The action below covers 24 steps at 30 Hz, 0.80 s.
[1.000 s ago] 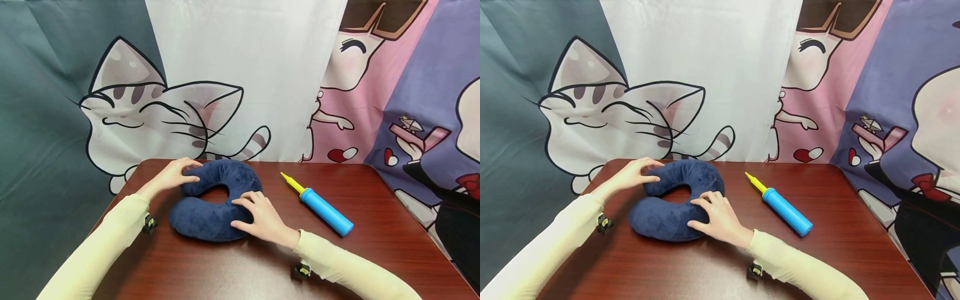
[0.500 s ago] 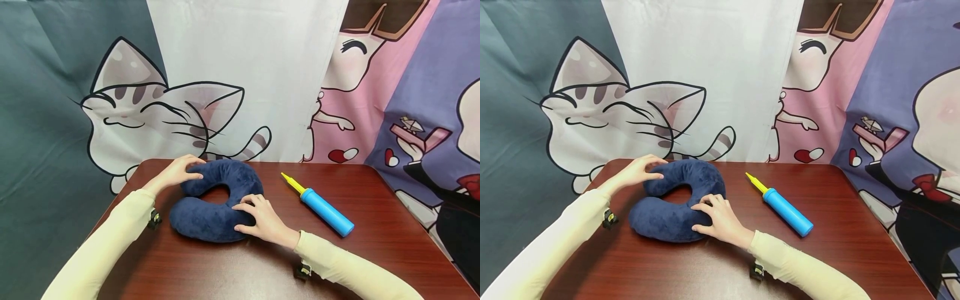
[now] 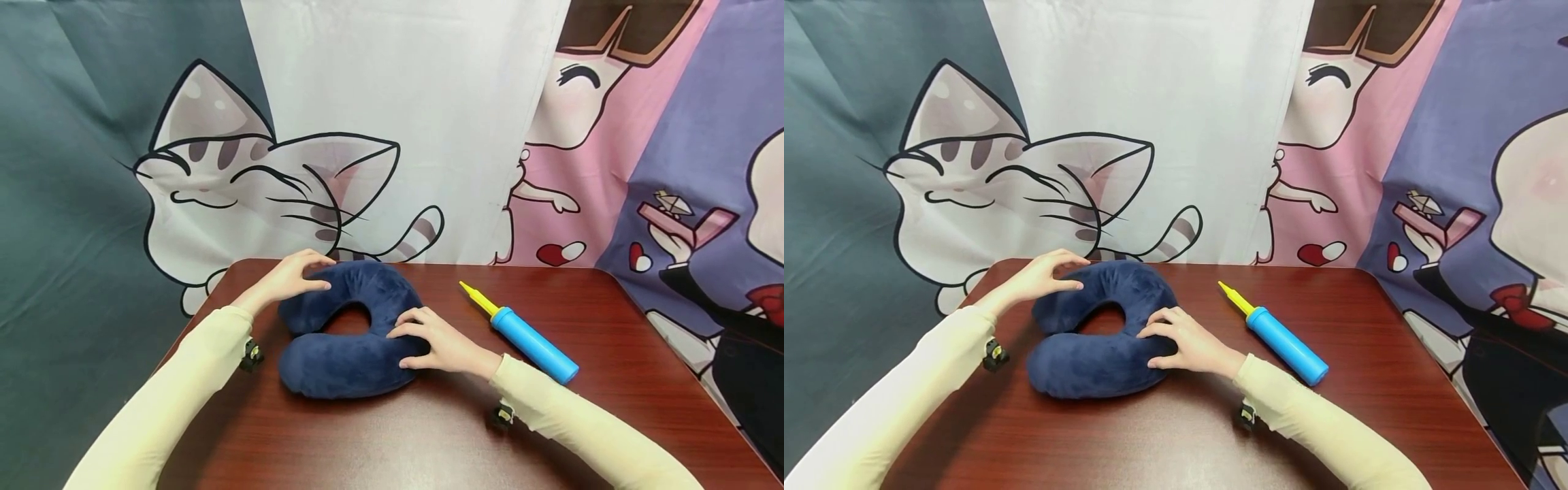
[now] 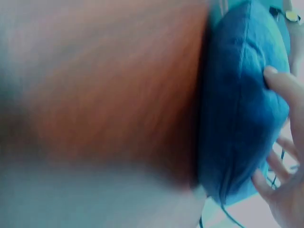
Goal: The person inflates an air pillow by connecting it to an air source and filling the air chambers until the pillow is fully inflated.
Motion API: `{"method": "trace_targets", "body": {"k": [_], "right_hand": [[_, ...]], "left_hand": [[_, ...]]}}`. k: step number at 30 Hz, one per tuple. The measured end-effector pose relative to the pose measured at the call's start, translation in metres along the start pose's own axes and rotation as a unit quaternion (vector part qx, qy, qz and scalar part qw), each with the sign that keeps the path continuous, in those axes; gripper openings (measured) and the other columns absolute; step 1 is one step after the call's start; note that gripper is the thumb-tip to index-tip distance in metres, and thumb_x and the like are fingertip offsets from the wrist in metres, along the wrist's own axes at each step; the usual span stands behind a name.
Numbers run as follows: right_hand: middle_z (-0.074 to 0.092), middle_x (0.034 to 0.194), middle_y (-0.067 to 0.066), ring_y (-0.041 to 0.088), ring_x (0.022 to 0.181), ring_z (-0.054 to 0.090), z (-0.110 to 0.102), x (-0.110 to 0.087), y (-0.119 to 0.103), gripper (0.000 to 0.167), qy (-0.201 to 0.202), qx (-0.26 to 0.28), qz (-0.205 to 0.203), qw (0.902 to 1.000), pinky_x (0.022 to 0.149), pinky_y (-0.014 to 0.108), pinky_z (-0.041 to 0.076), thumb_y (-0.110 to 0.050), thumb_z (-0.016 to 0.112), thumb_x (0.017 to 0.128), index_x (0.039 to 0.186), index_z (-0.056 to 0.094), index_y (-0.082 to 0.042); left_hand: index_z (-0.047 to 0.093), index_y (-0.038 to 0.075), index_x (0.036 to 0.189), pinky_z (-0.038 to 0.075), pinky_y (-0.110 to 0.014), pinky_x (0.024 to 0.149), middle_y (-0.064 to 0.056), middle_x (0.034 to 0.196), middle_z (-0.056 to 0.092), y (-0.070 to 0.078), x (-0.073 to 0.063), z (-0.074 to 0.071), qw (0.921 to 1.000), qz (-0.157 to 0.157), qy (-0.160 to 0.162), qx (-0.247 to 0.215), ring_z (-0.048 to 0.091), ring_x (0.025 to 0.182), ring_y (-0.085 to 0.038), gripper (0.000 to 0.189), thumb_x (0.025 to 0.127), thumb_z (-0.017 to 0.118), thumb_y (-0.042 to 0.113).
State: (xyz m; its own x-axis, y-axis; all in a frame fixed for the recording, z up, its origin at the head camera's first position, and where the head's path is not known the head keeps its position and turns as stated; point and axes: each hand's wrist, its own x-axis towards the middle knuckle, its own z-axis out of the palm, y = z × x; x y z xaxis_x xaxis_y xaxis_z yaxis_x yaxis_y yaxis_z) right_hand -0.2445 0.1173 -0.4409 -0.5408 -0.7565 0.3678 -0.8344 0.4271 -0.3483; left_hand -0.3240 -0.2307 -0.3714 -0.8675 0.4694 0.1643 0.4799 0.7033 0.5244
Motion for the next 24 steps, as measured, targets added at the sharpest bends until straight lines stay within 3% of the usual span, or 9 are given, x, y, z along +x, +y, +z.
{"method": "trace_targets", "body": {"k": [9, 13, 18, 24], "right_hand": [[0.053, 0.130, -0.009, 0.011, 0.124, 0.043, -0.015, 0.003, 0.032, 0.042, -0.073, 0.048, -0.013, 0.9961, 0.105, 0.039, 0.041, -0.043, 0.075, 0.086, 0.125, 0.063, -0.034], [0.054, 0.130, -0.008, 0.013, 0.124, 0.043, -0.017, 0.002, 0.038, 0.042, -0.070, 0.053, -0.023, 0.9958, 0.104, 0.040, 0.041, -0.042, 0.076, 0.085, 0.124, 0.064, -0.033], [0.054, 0.132, -0.007, 0.014, 0.125, 0.042, -0.018, 0.003, 0.037, 0.045, -0.070, 0.058, -0.026, 0.9955, 0.106, 0.041, 0.040, -0.044, 0.076, 0.085, 0.126, 0.063, -0.033], [0.055, 0.136, -0.006, 0.014, 0.129, 0.043, -0.024, 0.000, 0.028, 0.048, -0.050, 0.057, -0.022, 0.9969, 0.107, 0.041, 0.040, -0.041, 0.074, 0.088, 0.132, 0.061, -0.028]], "left_hand": [[0.062, 0.010, 0.132, 0.050, -0.049, 0.099, -0.014, 0.128, 0.059, -0.002, 0.002, 0.003, 0.9999, 0.009, 0.009, -0.012, 0.059, 0.119, -0.030, 0.051, 0.086, 0.077, 0.023], [0.062, 0.010, 0.133, 0.048, -0.050, 0.098, -0.015, 0.129, 0.059, -0.005, 0.003, 0.007, 0.9997, 0.020, 0.012, -0.008, 0.058, 0.118, -0.032, 0.051, 0.087, 0.076, 0.027], [0.059, 0.012, 0.136, 0.046, -0.050, 0.104, -0.014, 0.133, 0.057, -0.009, 0.005, 0.007, 0.9994, -0.013, -0.011, -0.030, 0.056, 0.124, -0.031, 0.054, 0.087, 0.076, 0.031], [0.059, 0.013, 0.136, 0.042, -0.052, 0.106, -0.012, 0.136, 0.056, -0.010, 0.012, 0.008, 0.9991, -0.022, -0.014, -0.033, 0.052, 0.127, -0.030, 0.055, 0.087, 0.075, 0.033]]}}
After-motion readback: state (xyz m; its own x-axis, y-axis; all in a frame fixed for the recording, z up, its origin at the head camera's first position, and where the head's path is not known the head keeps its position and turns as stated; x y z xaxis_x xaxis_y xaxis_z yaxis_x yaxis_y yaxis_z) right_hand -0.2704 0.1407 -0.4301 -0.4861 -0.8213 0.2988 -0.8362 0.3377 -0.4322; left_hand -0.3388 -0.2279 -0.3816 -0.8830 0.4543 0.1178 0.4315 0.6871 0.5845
